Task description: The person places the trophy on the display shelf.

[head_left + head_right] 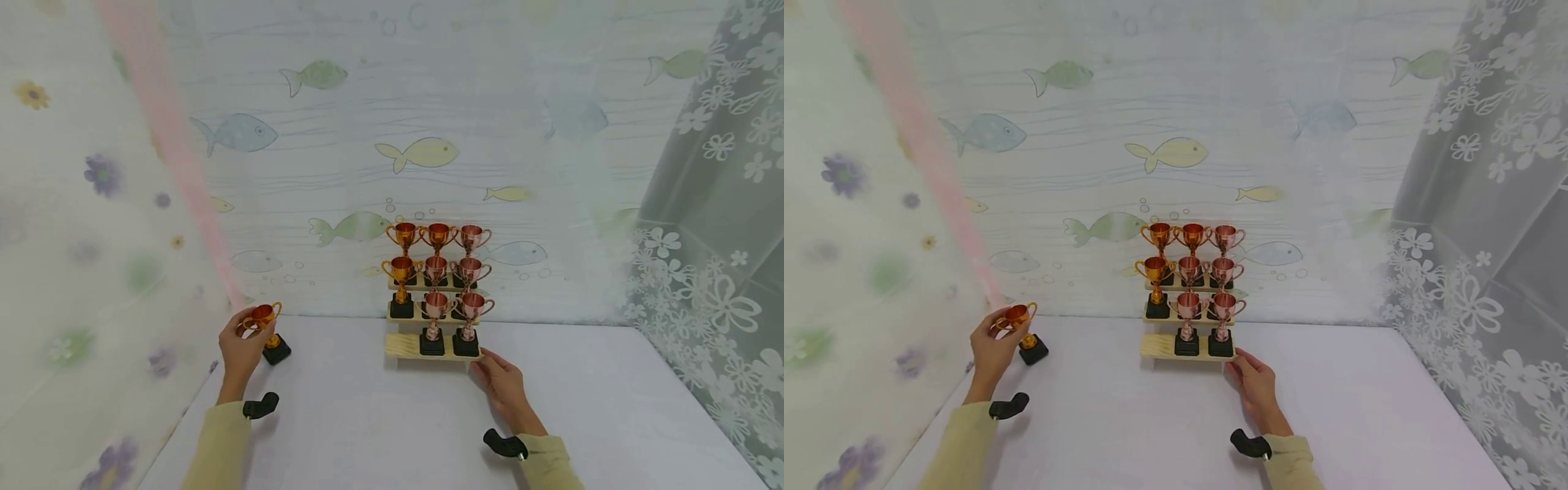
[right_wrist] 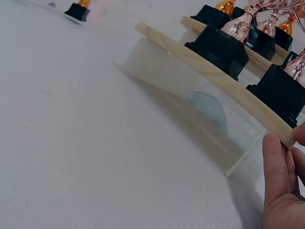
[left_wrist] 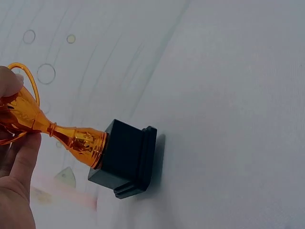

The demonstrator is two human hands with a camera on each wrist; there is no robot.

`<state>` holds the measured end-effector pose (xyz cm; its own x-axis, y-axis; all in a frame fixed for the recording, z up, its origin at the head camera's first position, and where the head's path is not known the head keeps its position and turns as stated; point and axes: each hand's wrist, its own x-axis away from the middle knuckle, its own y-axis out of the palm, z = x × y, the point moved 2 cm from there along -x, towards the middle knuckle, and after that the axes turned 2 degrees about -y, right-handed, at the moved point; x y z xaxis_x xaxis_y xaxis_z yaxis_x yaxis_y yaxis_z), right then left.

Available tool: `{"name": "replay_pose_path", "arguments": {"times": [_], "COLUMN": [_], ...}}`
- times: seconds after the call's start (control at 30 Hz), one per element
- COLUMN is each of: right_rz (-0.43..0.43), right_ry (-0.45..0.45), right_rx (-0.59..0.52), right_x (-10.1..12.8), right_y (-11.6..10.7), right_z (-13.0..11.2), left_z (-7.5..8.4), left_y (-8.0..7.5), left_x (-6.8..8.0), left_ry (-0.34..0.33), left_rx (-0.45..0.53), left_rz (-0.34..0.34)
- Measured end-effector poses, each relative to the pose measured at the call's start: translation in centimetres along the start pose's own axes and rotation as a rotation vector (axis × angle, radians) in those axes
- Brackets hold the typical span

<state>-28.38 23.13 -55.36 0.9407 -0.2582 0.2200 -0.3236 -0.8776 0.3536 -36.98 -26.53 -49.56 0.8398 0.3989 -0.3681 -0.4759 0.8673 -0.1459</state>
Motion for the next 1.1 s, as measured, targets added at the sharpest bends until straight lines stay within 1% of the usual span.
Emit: {"name": "replay_pose_path", "arguments": {"times": [0.07, 0.17, 0.23, 0.37, 0.47, 0.63, 0.7, 0.87, 0.97, 1.1], "right_rz": [0.002, 0.003, 0.004, 0.005, -0.002, 0.003, 0.007, 0.004, -0.002, -0.003], "right_ry": [-0.002, -0.009, -0.011, -0.008, -0.005, -0.002, -0.001, 0.003, 0.006, 0.008], "right_rx": [-0.003, -0.013, -0.018, -0.013, -0.009, -0.018, -0.026, -0.031, -0.025, -0.027], "right_x": [-0.1, -0.1, -0.2, 0.0, 0.1, 0.0, -0.1, -0.2, -0.2, -0.1], "right_y": [0.0, 0.0, -0.1, -0.1, -0.1, 0.1, 0.1, 0.1, 0.1, 0.1], "right_z": [0.0, 0.0, 0.0, 0.0, -0.1, -0.1, -0.1, -0.1, -0.1, -0.1], "left_z": [0.5, 1.6, 2.4, 4.4, 6.1, 8.3, 9.0, 10.5, 11.1, 11.4], "left_y": [0.3, 1.1, 1.9, 3.6, 5.2, 8.2, 9.3, 12.1, 13.6, 15.2], "left_x": [0.1, 0.3, 0.5, 1.5, 2.4, 4.0, 4.6, 6.0, 6.7, 7.1], "left_ry": [0.005, 0.018, 0.015, 0.023, 0.064, 0.131, 0.143, 0.142, 0.134, 0.121], "left_rx": [0.007, 0.032, 0.064, 0.151, 0.192, 0.208, 0.21, 0.236, 0.256, 0.263], "left_rz": [-0.022, -0.076, -0.123, -0.222, -0.296, -0.401, -0.432, -0.498, -0.529, -0.545]}}
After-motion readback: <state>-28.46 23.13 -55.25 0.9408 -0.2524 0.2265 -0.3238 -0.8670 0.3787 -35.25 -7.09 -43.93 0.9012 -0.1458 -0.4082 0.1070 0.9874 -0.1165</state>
